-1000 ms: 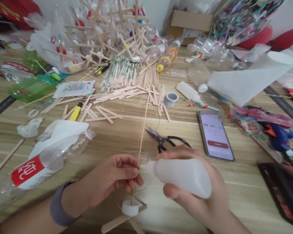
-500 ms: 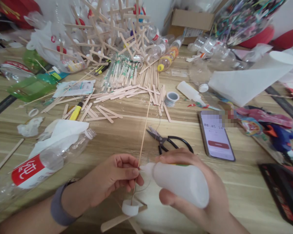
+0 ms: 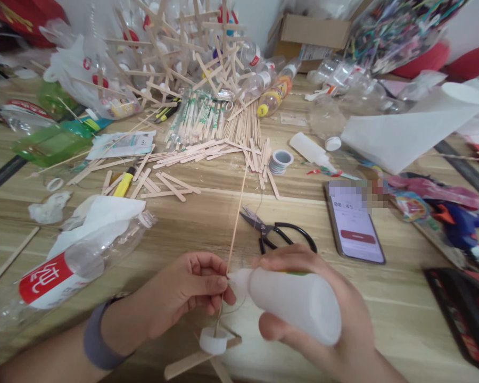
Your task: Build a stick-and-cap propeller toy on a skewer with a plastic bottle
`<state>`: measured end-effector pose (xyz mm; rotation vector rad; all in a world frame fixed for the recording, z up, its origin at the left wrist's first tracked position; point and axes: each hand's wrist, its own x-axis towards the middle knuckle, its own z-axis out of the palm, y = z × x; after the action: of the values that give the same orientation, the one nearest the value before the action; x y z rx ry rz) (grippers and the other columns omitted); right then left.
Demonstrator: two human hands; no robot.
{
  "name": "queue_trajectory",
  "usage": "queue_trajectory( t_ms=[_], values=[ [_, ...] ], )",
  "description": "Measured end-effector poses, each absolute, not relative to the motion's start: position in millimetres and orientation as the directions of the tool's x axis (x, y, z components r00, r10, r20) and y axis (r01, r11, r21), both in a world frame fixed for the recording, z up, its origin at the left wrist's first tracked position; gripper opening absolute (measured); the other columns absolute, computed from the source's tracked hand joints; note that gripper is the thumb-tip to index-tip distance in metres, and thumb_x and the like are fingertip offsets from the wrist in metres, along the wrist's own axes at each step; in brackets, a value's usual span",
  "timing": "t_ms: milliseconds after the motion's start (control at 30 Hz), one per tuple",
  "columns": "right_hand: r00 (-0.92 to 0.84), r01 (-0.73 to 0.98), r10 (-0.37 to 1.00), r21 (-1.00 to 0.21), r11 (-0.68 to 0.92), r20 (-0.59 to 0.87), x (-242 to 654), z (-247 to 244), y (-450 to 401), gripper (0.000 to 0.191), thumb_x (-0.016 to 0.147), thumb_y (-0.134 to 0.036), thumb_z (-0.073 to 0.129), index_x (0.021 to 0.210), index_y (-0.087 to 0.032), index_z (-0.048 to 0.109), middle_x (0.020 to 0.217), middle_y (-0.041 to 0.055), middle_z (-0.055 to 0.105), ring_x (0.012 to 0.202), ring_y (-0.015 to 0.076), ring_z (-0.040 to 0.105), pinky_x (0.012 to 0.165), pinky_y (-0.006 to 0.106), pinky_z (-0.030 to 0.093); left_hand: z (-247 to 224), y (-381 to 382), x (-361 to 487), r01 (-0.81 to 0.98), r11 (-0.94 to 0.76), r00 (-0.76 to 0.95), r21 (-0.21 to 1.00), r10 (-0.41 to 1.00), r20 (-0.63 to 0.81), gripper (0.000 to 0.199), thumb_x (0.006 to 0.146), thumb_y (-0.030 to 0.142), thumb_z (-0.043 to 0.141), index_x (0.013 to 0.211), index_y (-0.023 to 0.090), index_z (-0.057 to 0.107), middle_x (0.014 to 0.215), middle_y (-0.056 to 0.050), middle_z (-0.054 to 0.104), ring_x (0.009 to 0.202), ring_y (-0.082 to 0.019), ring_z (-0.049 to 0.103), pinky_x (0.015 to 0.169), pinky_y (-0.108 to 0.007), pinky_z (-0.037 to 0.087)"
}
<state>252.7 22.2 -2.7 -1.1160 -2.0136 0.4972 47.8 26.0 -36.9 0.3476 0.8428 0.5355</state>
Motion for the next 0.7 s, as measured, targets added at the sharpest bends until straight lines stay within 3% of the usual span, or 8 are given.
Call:
queue_trajectory(
  t_ms=[700],
  values=[
    [-0.326, 0.589, 0.819, -0.577, 0.566, 0.471, 249.9, 0.7, 21.9, 0.032, 0.084, -0.060, 0.055, 0.090, -0.029, 0.058, 0.074, 0.0028, 0.073, 0.067, 0.0191, 0.072, 0.056, 0.025, 0.060, -37.3, 24.1, 49.7, -0.284, 0.821, 0.549, 0.495, 0.563, -0.618, 0.032, 0.055, 0.027, 0.084, 0.073, 0.013, 0.062, 0.063, -0.003, 0.071, 0.048, -0.006, 0.055, 0.053, -0.021, 0.040]
  ],
)
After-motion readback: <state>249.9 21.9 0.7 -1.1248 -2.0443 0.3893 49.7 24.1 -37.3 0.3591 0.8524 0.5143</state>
